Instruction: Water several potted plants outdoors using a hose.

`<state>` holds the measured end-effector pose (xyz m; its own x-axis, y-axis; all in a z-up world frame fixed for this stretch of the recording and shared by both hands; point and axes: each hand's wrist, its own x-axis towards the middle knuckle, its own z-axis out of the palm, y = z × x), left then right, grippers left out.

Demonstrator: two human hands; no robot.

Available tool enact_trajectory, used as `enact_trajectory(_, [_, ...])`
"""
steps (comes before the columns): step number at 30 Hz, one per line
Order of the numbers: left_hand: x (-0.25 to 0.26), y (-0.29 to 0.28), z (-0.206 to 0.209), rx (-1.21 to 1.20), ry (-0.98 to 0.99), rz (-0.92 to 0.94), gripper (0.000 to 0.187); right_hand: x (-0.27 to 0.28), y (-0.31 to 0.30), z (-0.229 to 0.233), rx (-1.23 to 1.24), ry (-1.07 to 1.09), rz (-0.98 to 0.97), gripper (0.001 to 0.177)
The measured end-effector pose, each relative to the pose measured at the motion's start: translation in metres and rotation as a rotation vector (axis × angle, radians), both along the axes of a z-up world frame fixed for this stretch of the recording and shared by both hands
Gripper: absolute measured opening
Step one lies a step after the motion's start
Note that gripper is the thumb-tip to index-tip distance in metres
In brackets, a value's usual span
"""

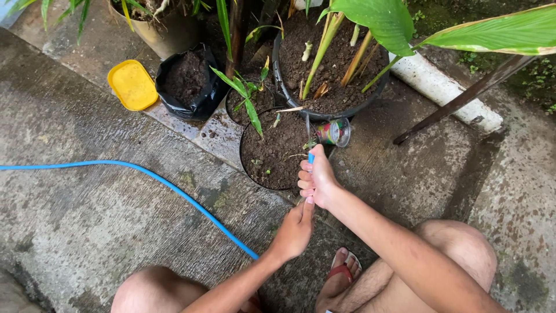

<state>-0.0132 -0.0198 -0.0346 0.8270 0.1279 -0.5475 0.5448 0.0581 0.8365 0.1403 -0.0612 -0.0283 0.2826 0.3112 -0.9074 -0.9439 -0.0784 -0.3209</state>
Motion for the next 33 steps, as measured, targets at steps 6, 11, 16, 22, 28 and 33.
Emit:
enact_trajectory(6, [-0.011,-0.005,-0.010,-0.065,-0.003,0.044,0.055,-0.008,0.003,-0.011,0.015,0.048,0.081,0.049])
enact_trajectory(11, [-0.018,-0.006,-0.012,-0.074,0.055,0.049,0.054,-0.013,0.006,-0.013,-0.002,0.081,0.124,0.049])
enact_trajectory(16, [-0.020,-0.007,-0.015,-0.086,0.057,0.068,0.055,-0.015,0.011,-0.008,-0.041,0.110,0.157,0.048])
enact_trajectory(22, [-0.021,-0.004,-0.001,-0.052,0.084,0.022,0.056,-0.020,0.014,0.005,-0.107,0.056,0.207,0.043])
enact_trajectory(28, [-0.023,-0.006,-0.002,-0.062,0.088,0.037,0.057,-0.021,0.015,0.007,-0.090,0.038,0.240,0.042])
enact_trajectory(33, [-0.023,-0.006,-0.001,-0.071,0.089,0.061,0.056,-0.019,0.018,0.011,-0.032,0.045,0.271,0.044])
